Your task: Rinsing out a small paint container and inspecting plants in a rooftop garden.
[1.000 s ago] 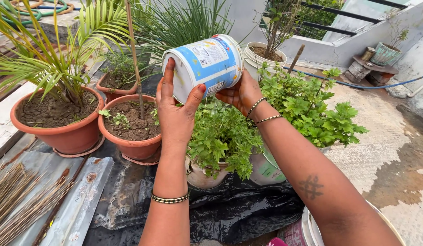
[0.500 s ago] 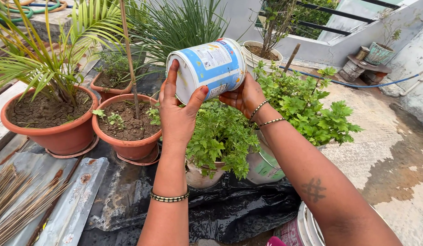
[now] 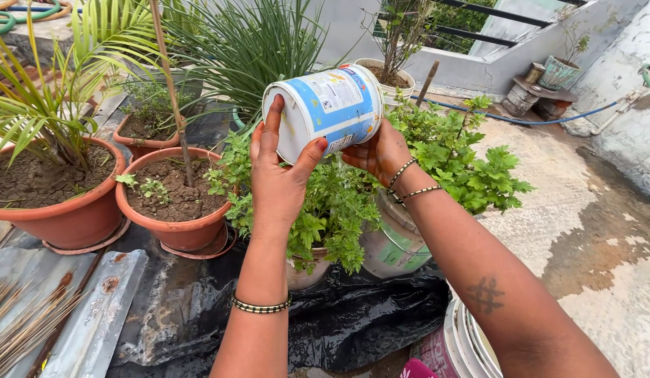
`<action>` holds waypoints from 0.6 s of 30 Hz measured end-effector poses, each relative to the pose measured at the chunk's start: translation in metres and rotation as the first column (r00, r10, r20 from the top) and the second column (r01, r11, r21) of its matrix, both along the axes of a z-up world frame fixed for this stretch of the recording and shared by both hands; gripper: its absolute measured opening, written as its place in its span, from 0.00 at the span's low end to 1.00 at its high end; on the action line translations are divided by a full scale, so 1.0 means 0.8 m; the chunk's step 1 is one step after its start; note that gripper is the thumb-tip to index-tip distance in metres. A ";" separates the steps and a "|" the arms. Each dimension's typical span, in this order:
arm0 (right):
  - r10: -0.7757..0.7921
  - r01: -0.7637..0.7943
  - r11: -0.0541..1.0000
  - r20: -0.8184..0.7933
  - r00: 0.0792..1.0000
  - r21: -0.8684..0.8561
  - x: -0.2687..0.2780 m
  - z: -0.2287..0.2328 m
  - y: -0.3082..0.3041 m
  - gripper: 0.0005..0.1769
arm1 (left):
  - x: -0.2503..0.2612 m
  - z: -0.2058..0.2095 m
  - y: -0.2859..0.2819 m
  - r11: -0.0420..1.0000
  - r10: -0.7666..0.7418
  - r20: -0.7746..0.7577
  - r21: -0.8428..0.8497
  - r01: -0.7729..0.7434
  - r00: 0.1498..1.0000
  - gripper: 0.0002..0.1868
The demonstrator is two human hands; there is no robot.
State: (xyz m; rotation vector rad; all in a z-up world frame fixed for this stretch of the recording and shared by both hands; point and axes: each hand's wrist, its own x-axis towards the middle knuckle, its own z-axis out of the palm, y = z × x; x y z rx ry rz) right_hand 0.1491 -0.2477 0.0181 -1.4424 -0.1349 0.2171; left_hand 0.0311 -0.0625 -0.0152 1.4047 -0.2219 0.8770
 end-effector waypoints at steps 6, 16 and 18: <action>-0.060 0.059 0.998 0.055 0.997 0.021 0.013 -0.010 -0.019 0.26 | 0.008 -0.007 -0.013 1.000 0.001 0.008 0.019 -0.001 1.000 0.47; -0.024 0.009 0.990 0.109 0.994 0.139 0.016 -0.012 -0.020 0.29 | 0.010 -0.004 -0.016 0.992 -0.117 0.049 -0.034 0.118 0.992 0.48; 0.001 -0.015 0.989 0.095 0.995 0.147 0.014 -0.012 -0.013 0.30 | 0.010 -0.006 -0.009 0.998 -0.065 0.082 -0.001 0.065 0.995 0.47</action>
